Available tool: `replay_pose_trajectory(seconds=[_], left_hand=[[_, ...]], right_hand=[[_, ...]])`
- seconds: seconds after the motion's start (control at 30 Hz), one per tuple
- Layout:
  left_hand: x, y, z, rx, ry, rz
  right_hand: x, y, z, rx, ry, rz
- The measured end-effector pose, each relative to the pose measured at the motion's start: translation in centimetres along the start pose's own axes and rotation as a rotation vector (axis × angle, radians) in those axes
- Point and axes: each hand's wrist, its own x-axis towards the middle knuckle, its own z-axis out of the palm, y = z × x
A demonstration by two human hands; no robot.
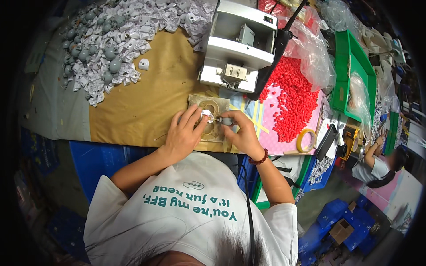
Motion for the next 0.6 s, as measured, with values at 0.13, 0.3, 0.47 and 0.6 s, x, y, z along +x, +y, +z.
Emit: replay_pose_trajectory(seconds=[0.13,0.3,0.47,0.6], left_hand=[[0.3,-0.2,-0.4,-0.02,0.006,0.007],[0.2,-0.6,-0.2,-0.063,0.016,0.005],[0.2,-1.0,-0.1,-0.087,0.03,0.032],[0.2,-1.2,-0.1,-0.115,0.044,0.039]], right_hand=[[0.0,0.6,0.1,0.226,0.123,0.119],[1.4,-1.0,1.1,0.596,0.182,0.123],[2.7,-1.1,0.5,0.761,-0.048,0.28],[3.2,-1.7,0.5,0.257,-0.052,0.174]])
